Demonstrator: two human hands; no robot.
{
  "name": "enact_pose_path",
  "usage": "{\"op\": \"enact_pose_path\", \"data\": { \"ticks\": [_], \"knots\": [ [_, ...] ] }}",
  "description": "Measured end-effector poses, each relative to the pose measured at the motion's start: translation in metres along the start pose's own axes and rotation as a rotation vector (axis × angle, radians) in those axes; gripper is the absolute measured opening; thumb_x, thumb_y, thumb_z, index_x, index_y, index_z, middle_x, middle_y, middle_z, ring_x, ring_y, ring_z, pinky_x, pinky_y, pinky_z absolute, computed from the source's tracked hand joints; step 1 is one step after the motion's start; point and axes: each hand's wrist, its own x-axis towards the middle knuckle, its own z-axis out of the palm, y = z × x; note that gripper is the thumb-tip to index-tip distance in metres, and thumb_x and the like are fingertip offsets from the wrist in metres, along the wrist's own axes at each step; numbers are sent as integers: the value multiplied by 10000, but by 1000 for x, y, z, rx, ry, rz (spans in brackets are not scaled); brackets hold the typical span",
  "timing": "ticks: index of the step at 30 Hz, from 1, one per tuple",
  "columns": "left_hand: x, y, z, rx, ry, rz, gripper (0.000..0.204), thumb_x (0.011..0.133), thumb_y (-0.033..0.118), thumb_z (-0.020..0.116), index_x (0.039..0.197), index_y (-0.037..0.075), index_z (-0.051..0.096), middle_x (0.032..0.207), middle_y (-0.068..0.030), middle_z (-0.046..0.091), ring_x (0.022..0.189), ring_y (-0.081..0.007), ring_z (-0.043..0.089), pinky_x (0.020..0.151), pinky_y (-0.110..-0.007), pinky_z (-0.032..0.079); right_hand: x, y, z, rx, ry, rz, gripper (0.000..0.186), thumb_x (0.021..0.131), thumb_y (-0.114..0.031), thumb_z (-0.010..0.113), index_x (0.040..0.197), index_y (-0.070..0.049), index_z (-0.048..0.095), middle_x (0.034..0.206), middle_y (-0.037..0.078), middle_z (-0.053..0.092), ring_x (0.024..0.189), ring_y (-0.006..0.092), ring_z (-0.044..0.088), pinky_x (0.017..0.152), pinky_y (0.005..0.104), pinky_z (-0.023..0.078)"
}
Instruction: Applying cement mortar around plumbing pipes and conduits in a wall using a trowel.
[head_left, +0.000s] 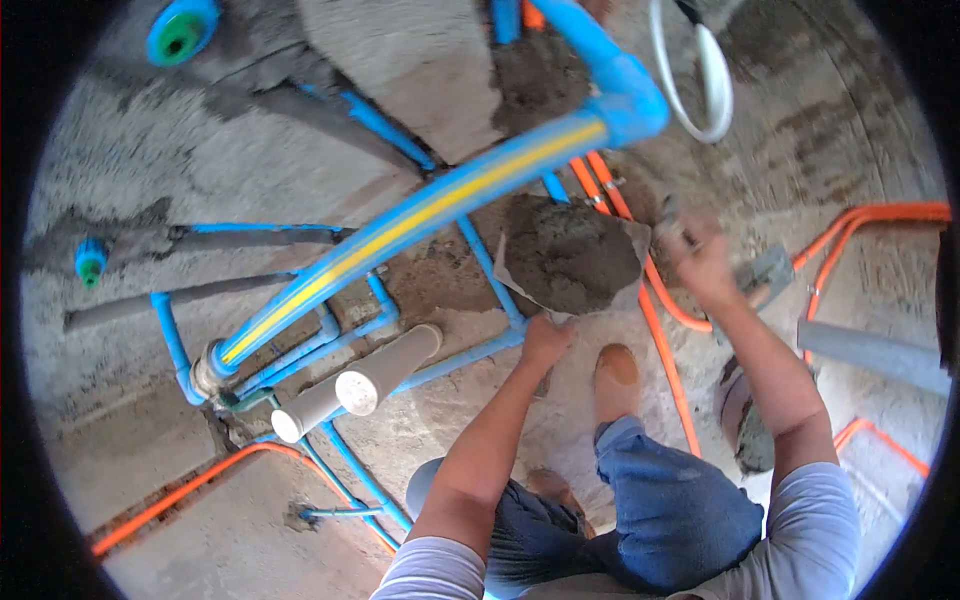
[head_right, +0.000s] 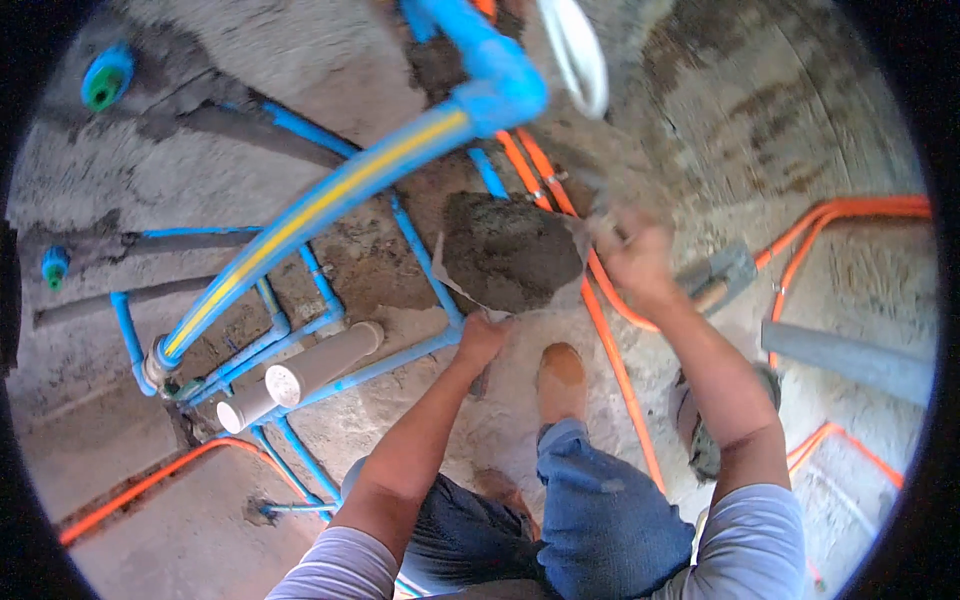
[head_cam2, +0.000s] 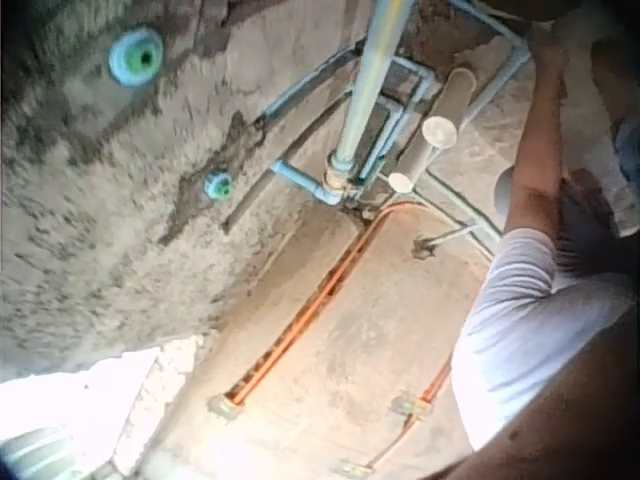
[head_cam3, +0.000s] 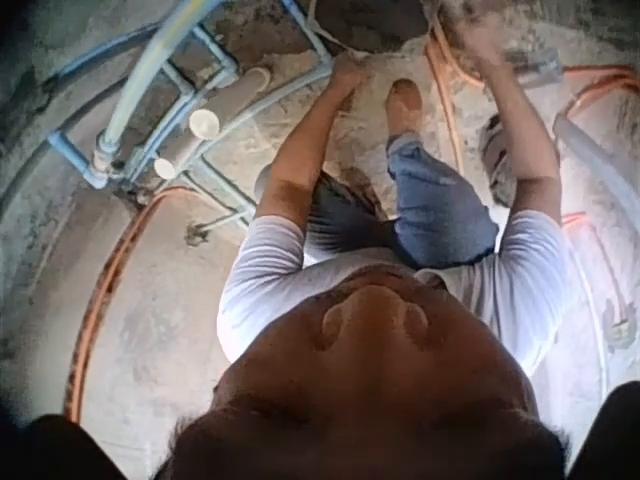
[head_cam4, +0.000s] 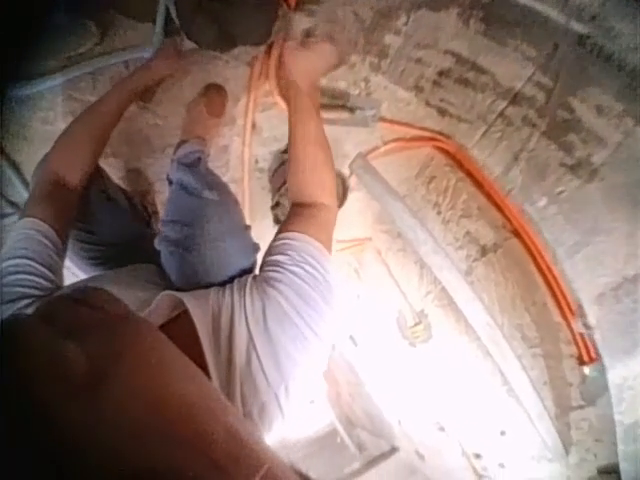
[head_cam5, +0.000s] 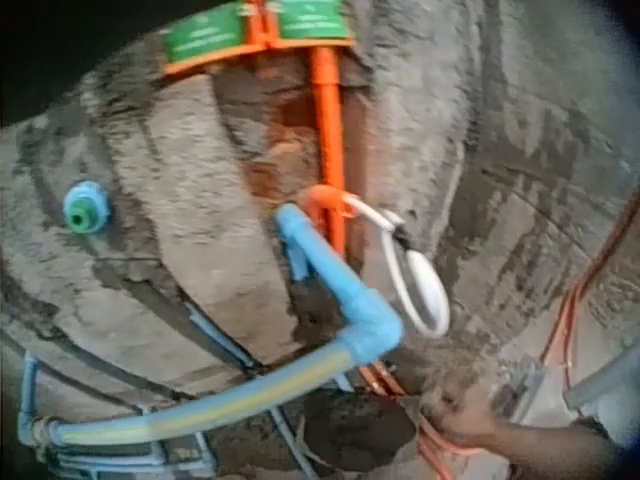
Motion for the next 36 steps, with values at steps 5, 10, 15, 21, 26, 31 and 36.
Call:
{"op": "enact_pose_path", "data": {
  "ticks": [5, 10, 15, 21, 26, 31, 36],
  "knots": [
    [4, 7, -2, -135, -117, -201, 454, 757, 318, 716, 848, -115, 611, 751, -236, 657, 591, -317, 644, 597, -404, 511, -51, 22, 11, 131, -542, 279, 447, 776, -358, 654, 1090, -41, 660, 951, 234, 644, 909, 344, 637, 820, 419, 490],
    [-7, 23, -13, -251, -133, -241, 297, 782, 219, 723, 833, -36, 581, 601, -94, 586, 419, -174, 519, 411, -337, 414, 18, 17, 4, -96, -365, -9, 452, 797, -396, 590, 1150, -119, 645, 906, 212, 656, 862, 372, 639, 776, 450, 506],
    [-8, 32, -4, -391, -133, -294, 207, 797, 148, 714, 792, 42, 537, 586, -32, 545, 384, -124, 454, 352, -295, 352, 99, 83, 31, -367, -264, -189, 375, 839, -432, 586, 1081, -156, 665, 909, 171, 668, 876, 356, 642, 769, 475, 515],
    [-7, 35, 1, -409, -161, -268, 209, 803, 137, 705, 840, 48, 520, 595, -24, 544, 390, -116, 443, 364, -281, 353, 183, 78, 34, -626, -256, -425, 326, 840, -332, 578, 1079, -117, 633, 864, 118, 649, 823, 306, 646, 738, 453, 513],
    [-9, 39, -16, -324, -139, -309, 199, 808, 134, 698, 843, 58, 517, 587, -14, 527, 400, -111, 443, 369, -273, 352, 186, -72, -19, -1066, -514, -327, 257, 834, -292, 608, 898, -68, 716, 963, 130, 681, 924, 264, 645, 747, 414, 508],
    [-8, 47, -6, -410, -134, -334, 198, 804, 129, 702, 840, 55, 522, 578, -15, 524, 417, -106, 455, 373, -265, 354, 202, -56, -29, -814, -347, -497, 169, 821, -233, 625, 896, -123, 729, 964, 72, 688, 931, 236, 646, 699, 408, 515],
    [-11, 48, -9, -401, -144, -243, 202, 804, 126, 702, 814, 52, 514, 555, -20, 517, 420, -113, 463, 379, -271, 359, 230, -148, -31, -1216, -791, 383, 150, 790, -179, 641, 885, -103, 729, 946, 78, 695, 914, 248, 658, 699, 405, 514]
  ]
}}
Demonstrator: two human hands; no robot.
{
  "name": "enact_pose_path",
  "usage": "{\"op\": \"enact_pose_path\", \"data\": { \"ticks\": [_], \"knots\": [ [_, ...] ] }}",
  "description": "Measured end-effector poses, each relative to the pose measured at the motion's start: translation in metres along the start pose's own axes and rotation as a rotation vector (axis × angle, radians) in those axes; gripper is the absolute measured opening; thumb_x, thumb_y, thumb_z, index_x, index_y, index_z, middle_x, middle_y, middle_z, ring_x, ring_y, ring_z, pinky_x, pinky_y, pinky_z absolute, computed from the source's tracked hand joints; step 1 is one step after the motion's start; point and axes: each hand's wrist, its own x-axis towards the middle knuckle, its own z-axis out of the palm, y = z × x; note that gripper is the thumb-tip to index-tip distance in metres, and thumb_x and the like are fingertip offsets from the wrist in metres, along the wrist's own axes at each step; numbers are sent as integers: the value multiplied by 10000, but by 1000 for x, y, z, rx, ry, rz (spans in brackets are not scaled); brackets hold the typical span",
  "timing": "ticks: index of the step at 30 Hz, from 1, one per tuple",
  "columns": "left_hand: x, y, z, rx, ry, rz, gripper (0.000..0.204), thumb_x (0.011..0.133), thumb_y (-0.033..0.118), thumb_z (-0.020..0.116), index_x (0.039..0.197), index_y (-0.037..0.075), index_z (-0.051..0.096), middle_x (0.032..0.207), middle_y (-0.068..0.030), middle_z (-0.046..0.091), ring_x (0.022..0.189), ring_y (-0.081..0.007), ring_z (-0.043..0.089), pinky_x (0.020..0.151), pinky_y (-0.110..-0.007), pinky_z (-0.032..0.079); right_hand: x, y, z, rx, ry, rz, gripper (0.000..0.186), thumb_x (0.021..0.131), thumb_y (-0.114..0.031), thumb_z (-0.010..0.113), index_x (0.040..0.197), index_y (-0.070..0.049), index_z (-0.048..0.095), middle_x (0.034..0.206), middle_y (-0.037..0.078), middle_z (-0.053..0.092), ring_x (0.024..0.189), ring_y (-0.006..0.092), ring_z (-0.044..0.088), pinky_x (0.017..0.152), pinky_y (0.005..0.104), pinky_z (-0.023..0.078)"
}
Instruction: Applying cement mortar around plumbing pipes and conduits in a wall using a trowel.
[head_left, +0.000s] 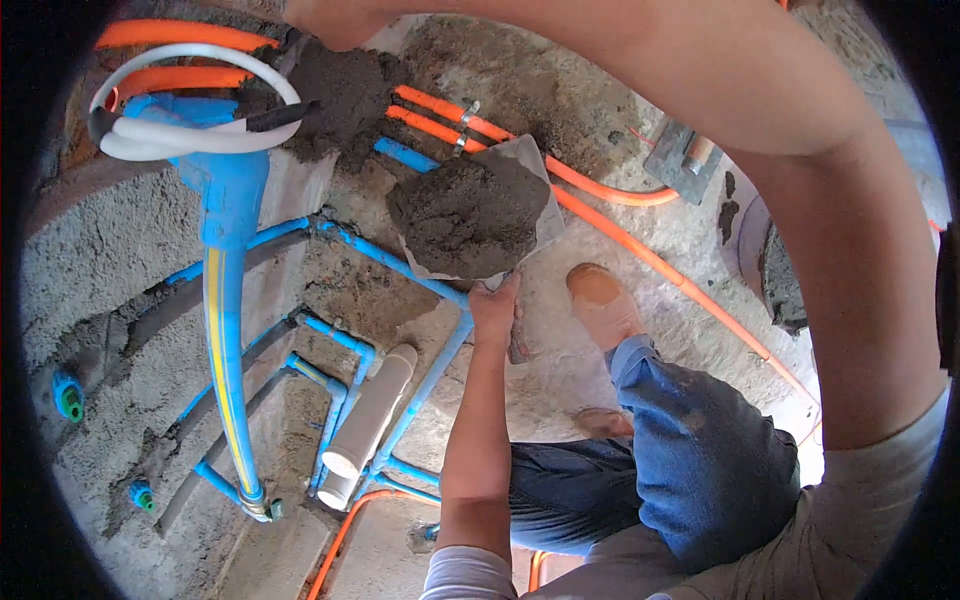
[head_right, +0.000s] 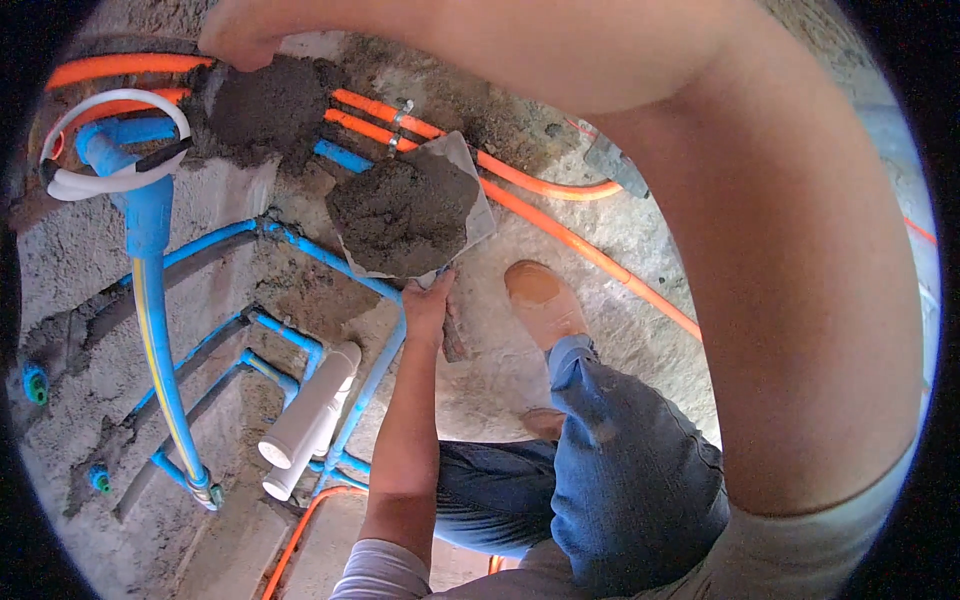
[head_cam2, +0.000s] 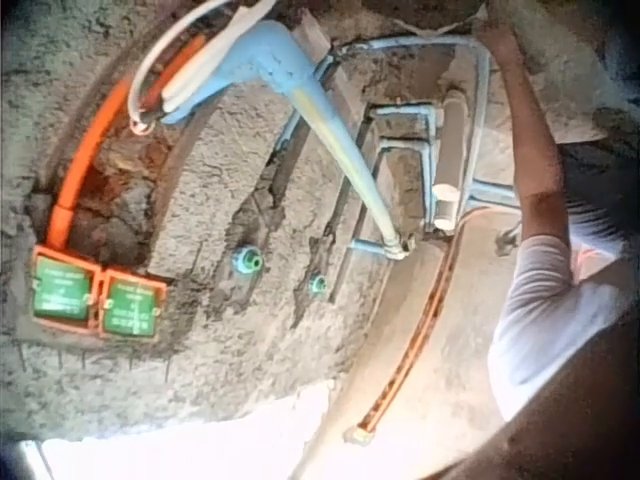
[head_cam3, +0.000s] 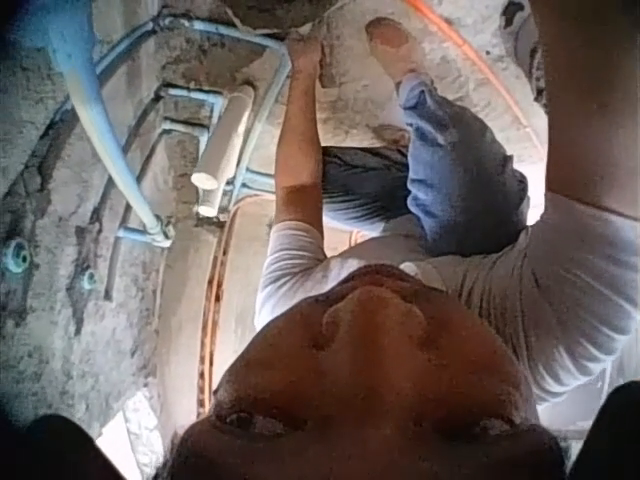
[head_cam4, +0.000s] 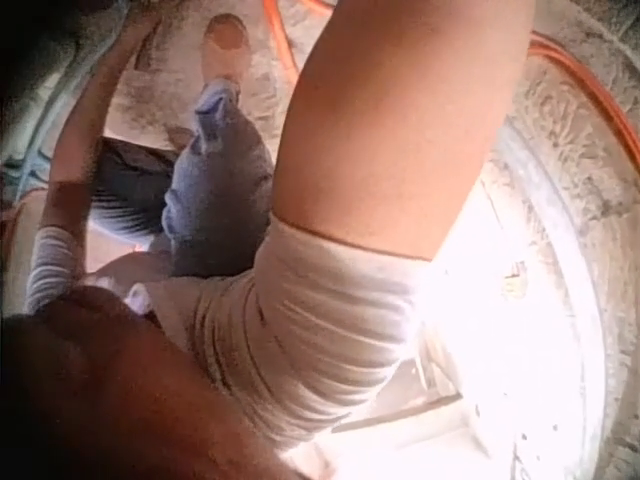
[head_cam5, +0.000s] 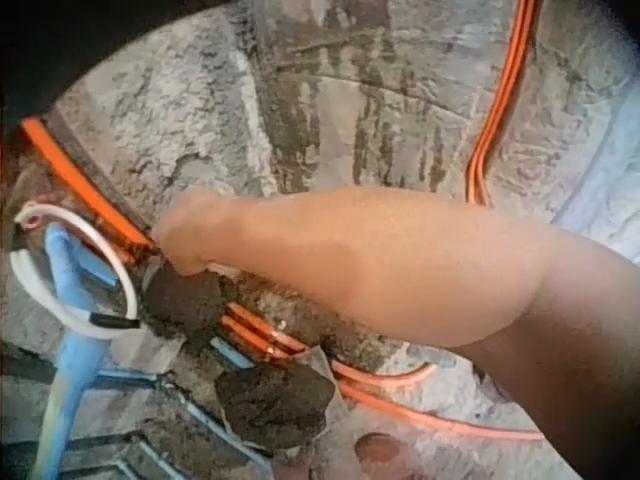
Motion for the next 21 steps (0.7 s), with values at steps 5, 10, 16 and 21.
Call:
{"op": "enact_pose_path", "data": {
  "ticks": [5, 10, 16, 21],
  "knots": [
    [-2, 5, -7, 68, 26, -61, 209, 803, 137, 706, 772, 63, 513, 552, -24, 526, 421, -128, 474, 402, -286, 373, -15, 76, 88, 422, 857, -502, 197, 793, -199, 617, 861, -41, 712, 922, 124, 695, 886, 298, 661, 714, 430, 513],
    [0, 0, -2, 44, 19, -55, 211, 810, 139, 698, 719, 60, 525, 548, -23, 522, 416, -130, 472, 410, -282, 380, -2, 14, 204, 1417, 551, -517, 332, 875, -357, 524, 954, -49, 622, 762, 87, 624, 658, 237, 630, 622, 403, 528],
    [7, -16, -9, -2, -2, -79, 205, 817, 124, 690, 735, 49, 517, 541, -37, 526, 401, -134, 468, 393, -289, 374, -37, -133, 198, 3067, -1206, -412, 289, 874, -318, 526, 758, -54, 524, 622, 48, 515, 487, 177, 482, 444, 338, 421],
    [9, -19, -11, -9, 24, -34, 169, 827, 110, 671, 781, 45, 522, 552, -63, 546, 399, -136, 478, 380, -292, 368, -15, -144, 133, 3214, -1664, -830, 275, 878, -310, 474, 731, -80, 506, 598, 30, 479, 512, 155, 459, 430, 310, 387]
  ]
}}
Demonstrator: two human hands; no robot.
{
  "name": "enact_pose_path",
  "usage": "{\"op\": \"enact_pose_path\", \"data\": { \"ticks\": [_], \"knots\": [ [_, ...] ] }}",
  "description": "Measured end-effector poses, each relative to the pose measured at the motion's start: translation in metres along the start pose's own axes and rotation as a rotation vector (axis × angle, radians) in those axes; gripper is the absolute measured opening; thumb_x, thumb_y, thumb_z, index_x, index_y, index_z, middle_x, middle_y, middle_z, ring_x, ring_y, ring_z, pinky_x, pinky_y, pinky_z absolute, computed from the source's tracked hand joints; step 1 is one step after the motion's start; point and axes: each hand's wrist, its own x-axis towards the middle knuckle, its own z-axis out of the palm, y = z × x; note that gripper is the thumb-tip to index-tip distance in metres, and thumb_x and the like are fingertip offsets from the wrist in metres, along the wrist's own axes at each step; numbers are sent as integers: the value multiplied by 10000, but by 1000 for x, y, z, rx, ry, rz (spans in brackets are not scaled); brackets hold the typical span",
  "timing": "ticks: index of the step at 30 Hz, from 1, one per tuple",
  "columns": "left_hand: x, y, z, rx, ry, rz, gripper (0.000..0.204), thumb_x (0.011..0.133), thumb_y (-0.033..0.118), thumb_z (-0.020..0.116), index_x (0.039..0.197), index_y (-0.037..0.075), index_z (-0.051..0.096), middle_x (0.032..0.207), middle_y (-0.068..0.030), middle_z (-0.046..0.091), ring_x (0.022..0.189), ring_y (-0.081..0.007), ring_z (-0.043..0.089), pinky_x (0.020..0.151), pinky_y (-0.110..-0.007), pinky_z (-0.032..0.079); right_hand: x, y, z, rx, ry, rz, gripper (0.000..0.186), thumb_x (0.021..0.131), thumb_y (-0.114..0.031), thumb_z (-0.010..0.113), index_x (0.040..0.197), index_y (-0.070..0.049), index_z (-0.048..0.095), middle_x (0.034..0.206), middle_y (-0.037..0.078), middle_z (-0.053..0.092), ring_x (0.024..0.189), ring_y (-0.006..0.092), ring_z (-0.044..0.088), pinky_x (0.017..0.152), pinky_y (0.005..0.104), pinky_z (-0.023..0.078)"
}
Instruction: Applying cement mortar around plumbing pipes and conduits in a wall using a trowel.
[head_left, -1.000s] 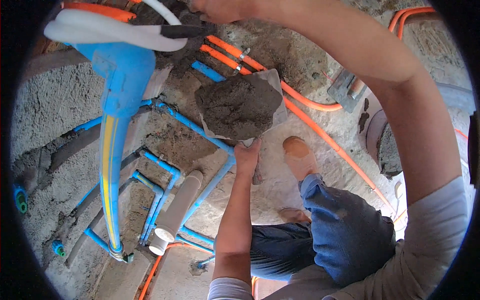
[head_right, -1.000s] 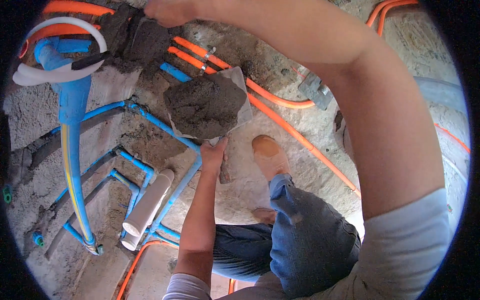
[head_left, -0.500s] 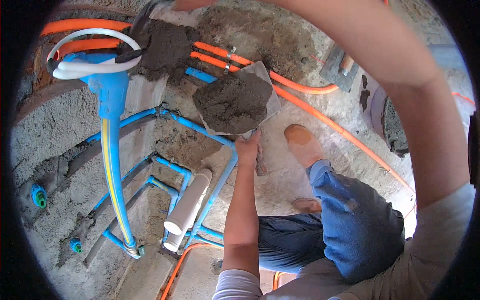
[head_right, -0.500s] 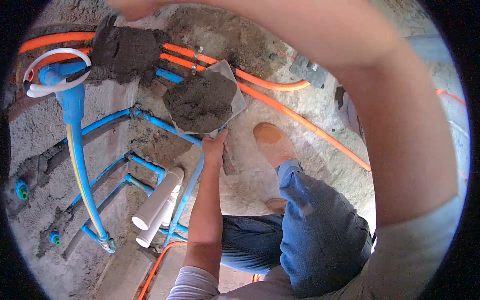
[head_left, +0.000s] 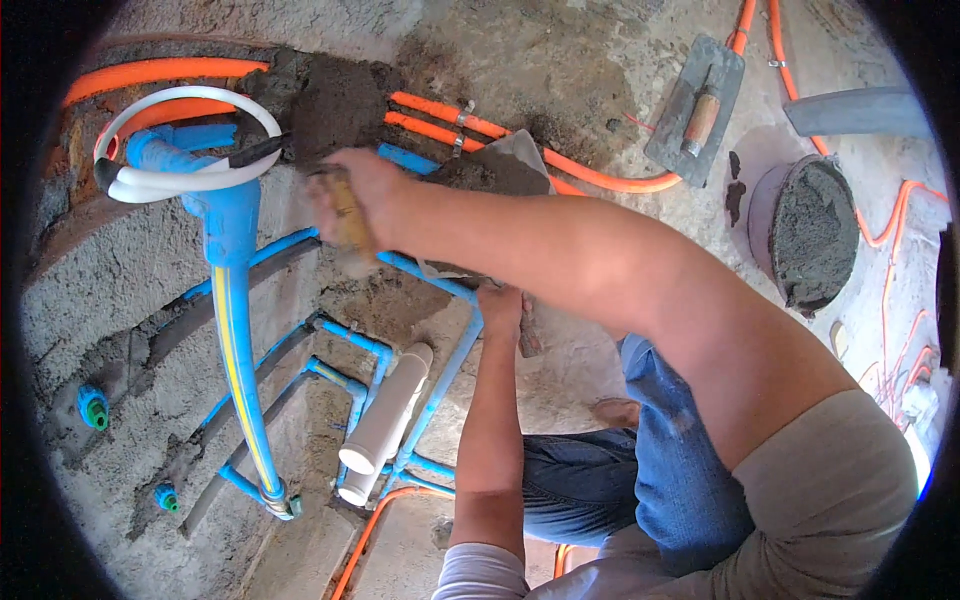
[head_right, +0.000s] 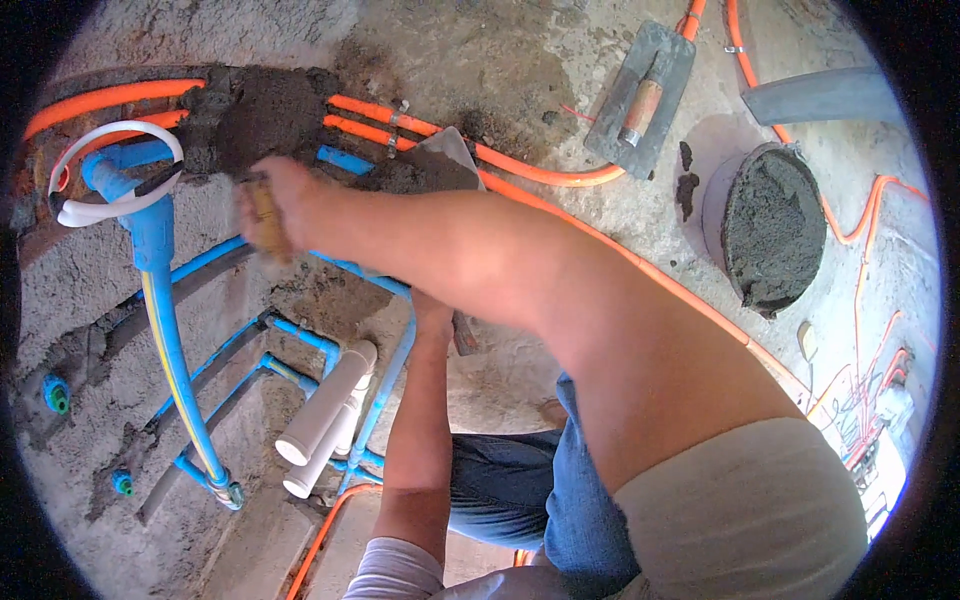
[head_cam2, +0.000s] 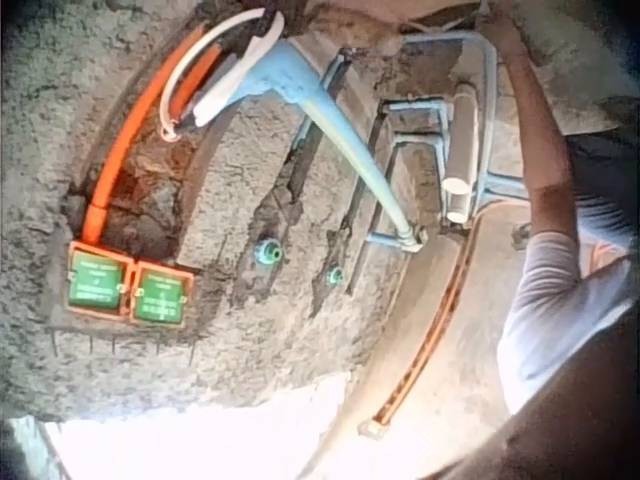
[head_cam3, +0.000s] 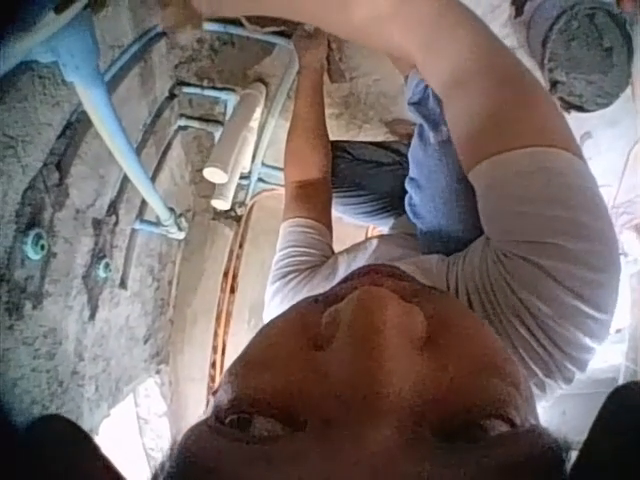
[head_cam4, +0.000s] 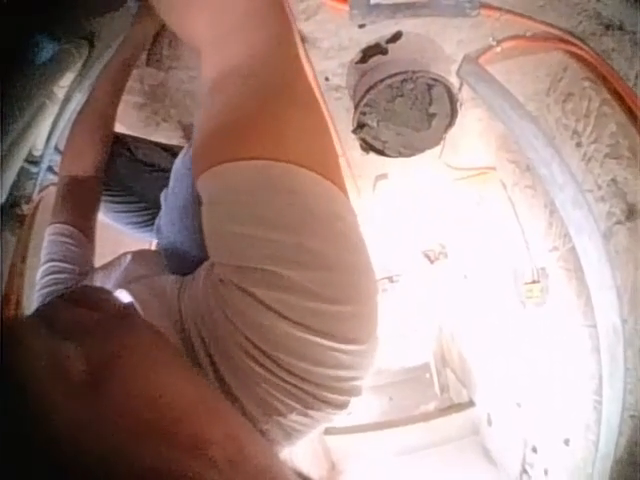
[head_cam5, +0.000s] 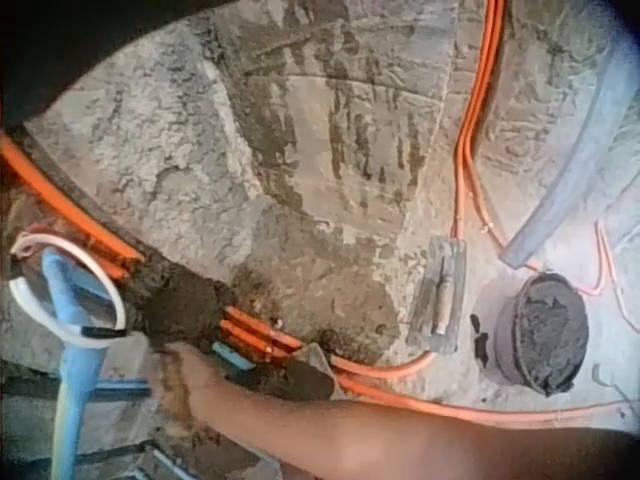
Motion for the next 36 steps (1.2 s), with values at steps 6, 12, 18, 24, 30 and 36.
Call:
{"op": "enact_pose_path", "data": {
  "ticks": [6, 12, 18, 24, 30, 36],
  "knots": [
    [-23, 36, 10, -9, -19, 187, 150, 855, 136, 651, 764, 43, 576, 557, -37, 548, 415, -135, 494, 383, -286, 380, -14, 3, -15, 207, -191, 415, 284, 885, -310, 487, 709, -88, 492, 559, 5, 409, 459, 145, 408, 419, 289, 372],
    [-6, 11, 5, 6, 6, -78, 272, 812, 178, 719, 681, 42, 523, 524, -30, 510, 381, -127, 459, 377, -278, 365, -37, -9, -31, -886, 450, -199, 349, 886, -327, 517, 711, -25, 523, 586, 82, 518, 494, 202, 526, 425, 340, 429],
    [-10, 17, 15, -41, -32, -1, 201, 824, 150, 686, 747, 37, 539, 558, -43, 531, 409, -132, 477, 380, -284, 367, -13, 2, 17, -1401, 728, -587, 453, 872, -330, 558, 763, 107, 608, 723, 249, 653, 815, 364, 683, 672, 477, 543],
    [-14, 18, 18, 15, -88, 127, 258, 856, 235, 642, 959, 12, 562, 725, -77, 609, 550, -164, 562, 458, -305, 431, -17, 19, 56, -1570, 609, -776, 394, 851, -326, 583, 736, 42, 665, 811, 258, 653, 805, 389, 661, 712, 442, 545],
    [2, -9, -13, 235, -61, 228, 598, 838, 351, 660, 1277, -8, 473, 1250, -163, 533, 1141, -274, 512, 931, -386, 425, -46, 43, -12, -1795, 402, -812, 466, 867, -364, 557, 736, 82, 600, 712, 276, 607, 749, 430, 631, 697, 483, 507],
    [1, -24, -14, 425, -60, 282, 599, 835, 354, 668, 1277, 1, 471, 1251, -160, 522, 1163, -271, 486, 965, -386, 392, -8, 48, -25, -1935, 587, -724, 501, 910, -393, 482, 805, 83, 595, 843, 286, 608, 849, 424, 600, 800, 487, 481]
  ]
}}
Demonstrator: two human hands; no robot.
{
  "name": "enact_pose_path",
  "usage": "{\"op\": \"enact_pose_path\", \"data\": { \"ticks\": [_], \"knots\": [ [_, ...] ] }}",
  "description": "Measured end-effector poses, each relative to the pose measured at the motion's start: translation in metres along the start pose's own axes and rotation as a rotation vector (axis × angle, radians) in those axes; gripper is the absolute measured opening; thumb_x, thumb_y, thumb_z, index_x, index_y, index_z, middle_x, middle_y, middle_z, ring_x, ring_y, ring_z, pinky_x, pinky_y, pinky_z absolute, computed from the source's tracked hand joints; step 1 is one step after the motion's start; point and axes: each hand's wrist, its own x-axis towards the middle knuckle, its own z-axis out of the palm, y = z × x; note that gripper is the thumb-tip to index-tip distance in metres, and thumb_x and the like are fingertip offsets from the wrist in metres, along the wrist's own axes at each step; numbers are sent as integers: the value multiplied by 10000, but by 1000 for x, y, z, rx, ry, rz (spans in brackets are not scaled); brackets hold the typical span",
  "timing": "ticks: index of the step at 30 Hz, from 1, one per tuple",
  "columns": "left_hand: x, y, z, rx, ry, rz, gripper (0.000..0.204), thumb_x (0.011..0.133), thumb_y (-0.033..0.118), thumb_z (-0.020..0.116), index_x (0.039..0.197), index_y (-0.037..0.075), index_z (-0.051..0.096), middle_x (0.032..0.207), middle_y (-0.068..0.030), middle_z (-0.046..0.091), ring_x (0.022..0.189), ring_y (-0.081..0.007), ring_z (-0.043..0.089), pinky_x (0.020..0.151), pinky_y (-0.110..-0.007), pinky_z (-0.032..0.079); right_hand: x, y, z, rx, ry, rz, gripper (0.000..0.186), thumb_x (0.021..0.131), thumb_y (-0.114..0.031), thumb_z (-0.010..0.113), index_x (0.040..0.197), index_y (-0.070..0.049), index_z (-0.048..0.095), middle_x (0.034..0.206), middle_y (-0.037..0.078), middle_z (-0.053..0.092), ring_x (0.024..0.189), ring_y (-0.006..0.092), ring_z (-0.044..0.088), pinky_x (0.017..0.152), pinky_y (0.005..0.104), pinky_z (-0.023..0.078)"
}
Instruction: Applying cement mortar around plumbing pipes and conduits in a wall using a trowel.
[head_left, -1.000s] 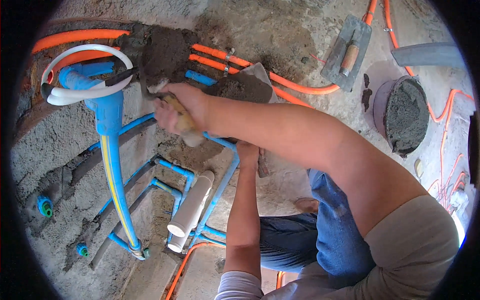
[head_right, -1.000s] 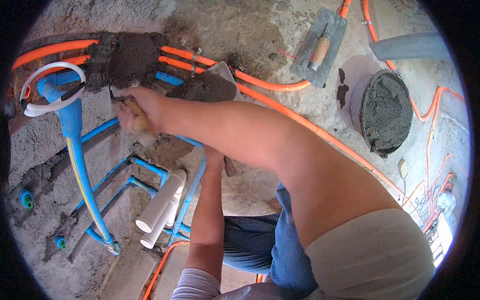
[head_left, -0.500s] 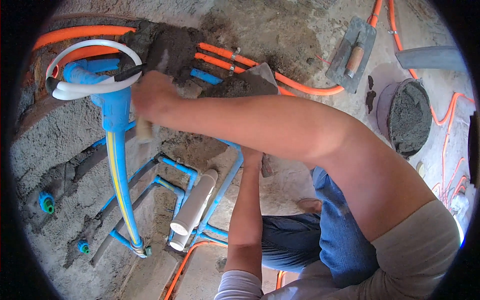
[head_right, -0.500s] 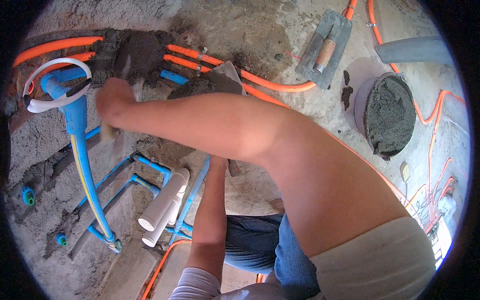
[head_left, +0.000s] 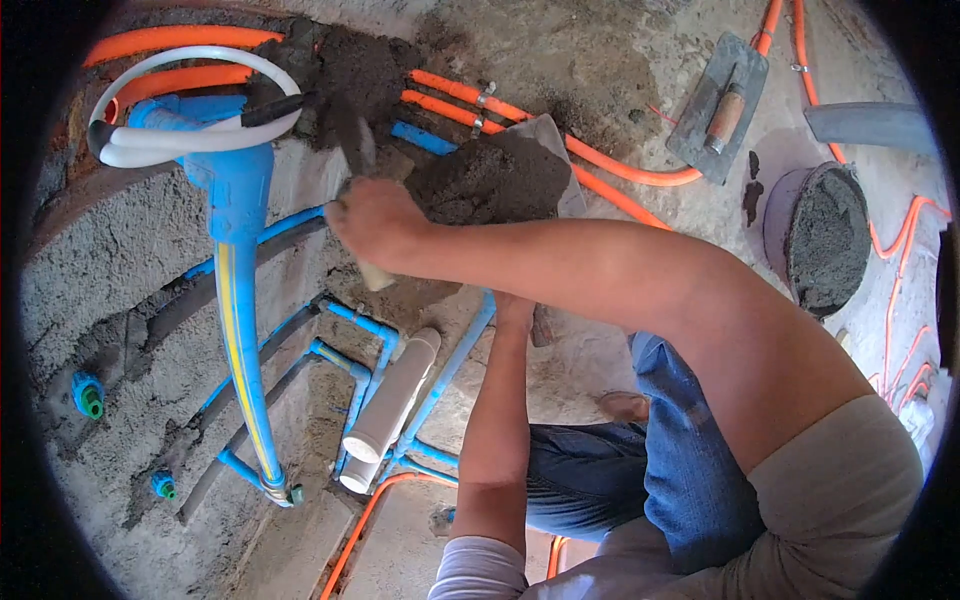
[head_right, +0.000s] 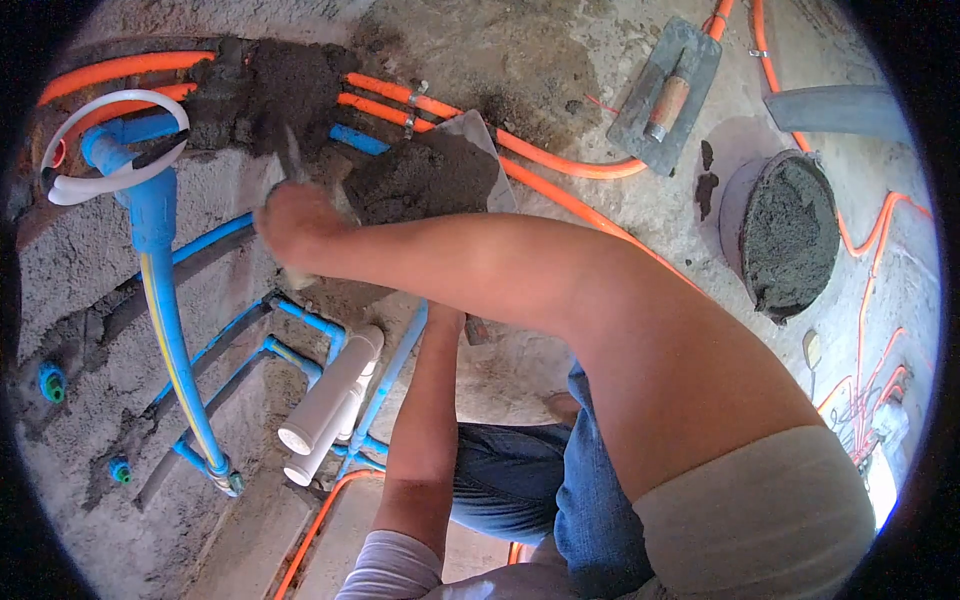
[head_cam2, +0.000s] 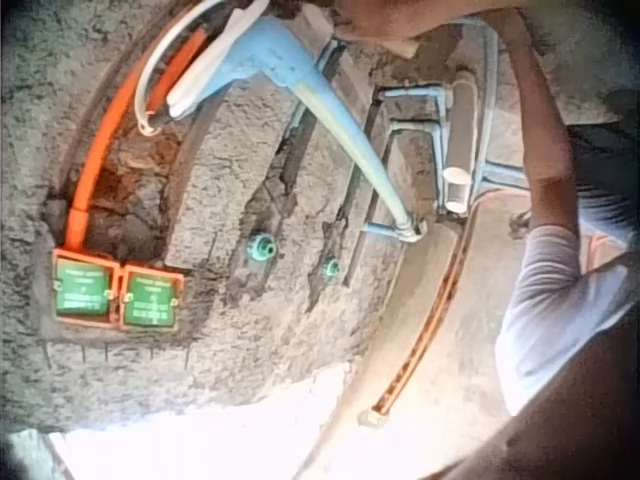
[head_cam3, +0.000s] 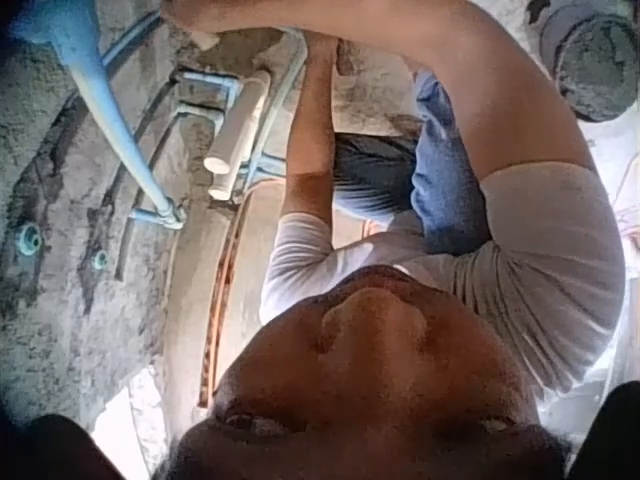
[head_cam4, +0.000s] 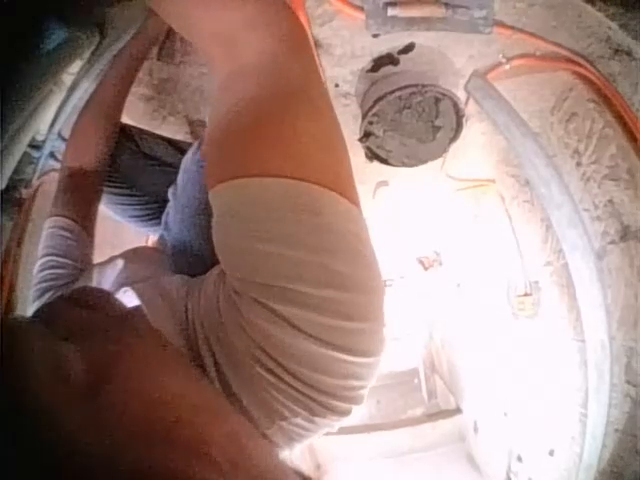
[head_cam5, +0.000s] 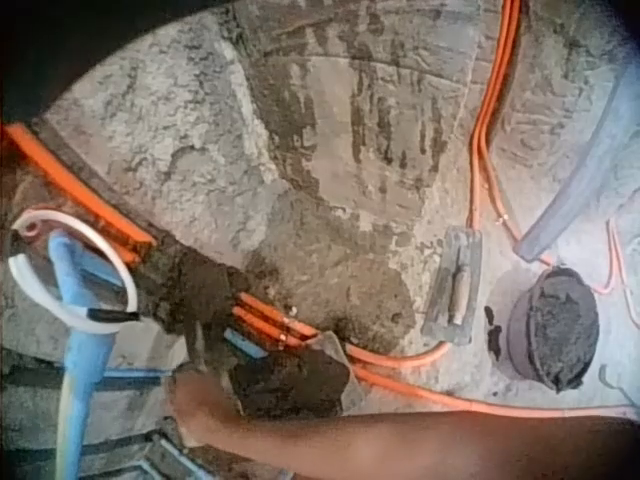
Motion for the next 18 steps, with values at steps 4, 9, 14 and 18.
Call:
{"op": "enact_pose_path", "data": {
  "ticks": [4, 9, 14, 18],
  "knots": [
    [3, -1, 2, -35, 60, 60, 568, 837, 350, 668, 1249, 3, 487, 1182, -151, 559, 1090, -254, 530, 909, -374, 427, -3, -43, 0, 52, -68, -33, 462, 910, -362, 467, 806, 58, 628, 894, 288, 605, 894, 406, 599, 834, 481, 474],
    [9, 7, 3, -73, 133, 154, 530, 840, 345, 668, 1214, 5, 508, 1097, -139, 606, 999, -233, 585, 839, -359, 470, -16, -45, -50, 228, -235, -13, 455, 874, -380, 530, 760, 51, 623, 763, 199, 634, 747, 355, 643, 677, 396, 526],
    [1, 53, 1, -386, -51, -297, 307, 840, 234, 683, 1024, 23, 557, 701, -43, 595, 554, -125, 537, 479, -284, 426, -47, -1, -101, 741, -541, 186, 367, 860, -365, 610, 755, -14, 598, 705, 34, 590, 663, 120, 593, 595, 291, 493],
    [3, 36, -3, -478, 0, -256, 204, 826, 157, 694, 876, 14, 556, 592, -27, 559, 417, -109, 472, 375, -269, 359, -86, 54, -156, 9, -531, -135, 341, 859, -337, 590, 892, 1, 577, 751, 107, 626, 693, 195, 616, 632, 351, 497]
  ]
}}
